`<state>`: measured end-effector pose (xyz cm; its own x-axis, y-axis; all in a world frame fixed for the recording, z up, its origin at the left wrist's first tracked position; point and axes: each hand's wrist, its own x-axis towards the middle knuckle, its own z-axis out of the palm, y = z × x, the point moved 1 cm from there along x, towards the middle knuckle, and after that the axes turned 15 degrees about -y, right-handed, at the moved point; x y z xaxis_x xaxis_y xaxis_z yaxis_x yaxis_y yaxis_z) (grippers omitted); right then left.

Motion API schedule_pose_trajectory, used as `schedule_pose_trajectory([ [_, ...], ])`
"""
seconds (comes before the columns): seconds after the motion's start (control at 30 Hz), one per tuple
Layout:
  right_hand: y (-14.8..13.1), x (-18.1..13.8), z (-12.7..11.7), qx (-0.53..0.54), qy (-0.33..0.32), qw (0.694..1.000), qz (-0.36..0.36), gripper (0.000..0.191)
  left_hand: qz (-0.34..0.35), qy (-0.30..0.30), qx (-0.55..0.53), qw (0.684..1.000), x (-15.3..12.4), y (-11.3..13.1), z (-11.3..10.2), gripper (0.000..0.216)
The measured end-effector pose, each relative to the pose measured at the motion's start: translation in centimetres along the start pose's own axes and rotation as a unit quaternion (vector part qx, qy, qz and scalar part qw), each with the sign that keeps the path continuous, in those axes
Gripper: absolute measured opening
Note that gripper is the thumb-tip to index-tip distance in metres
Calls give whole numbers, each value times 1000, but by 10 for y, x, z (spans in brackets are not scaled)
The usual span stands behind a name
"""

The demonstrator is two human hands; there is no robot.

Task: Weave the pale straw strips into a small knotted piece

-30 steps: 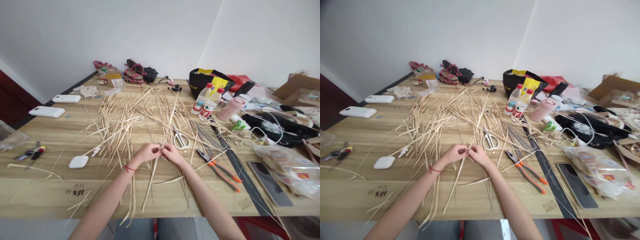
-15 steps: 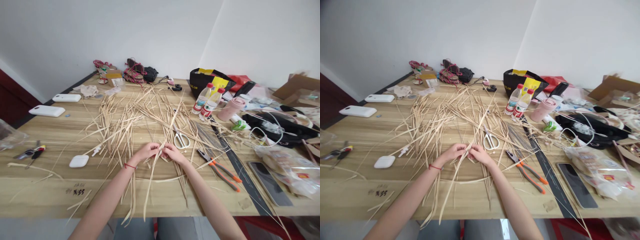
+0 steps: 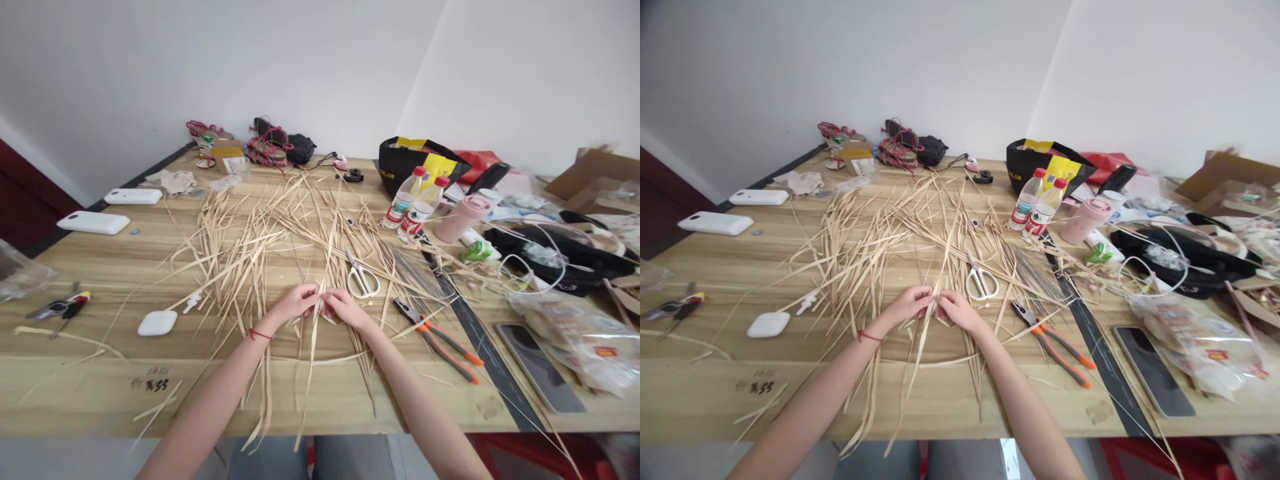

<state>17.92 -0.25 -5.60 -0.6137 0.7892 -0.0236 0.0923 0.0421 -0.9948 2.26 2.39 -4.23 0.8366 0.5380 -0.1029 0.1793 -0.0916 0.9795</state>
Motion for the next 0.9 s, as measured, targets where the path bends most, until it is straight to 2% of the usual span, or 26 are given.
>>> schedule_pose_trajectory([
  [0.1,2,1,1,11,8,1000,-3,32,-1,-8,-4,1000,1,-2,0,22],
  [0.23,2,2,1,48,21,999,-13,22,3,-21,-14,1000,0,-1,-1,21],
  [0.5,7,3,-1,69,8,997,-23,21,-3,-25,-39,999,-1,1,-3,19],
  [0.73,8,2,-3,48,11,999,-23,19,6,34,-2,999,1,1,4,20],
  [0.9,7,1,-4,67,0,997,-25,18,6,2,-42,999,1,2,2,20],
])
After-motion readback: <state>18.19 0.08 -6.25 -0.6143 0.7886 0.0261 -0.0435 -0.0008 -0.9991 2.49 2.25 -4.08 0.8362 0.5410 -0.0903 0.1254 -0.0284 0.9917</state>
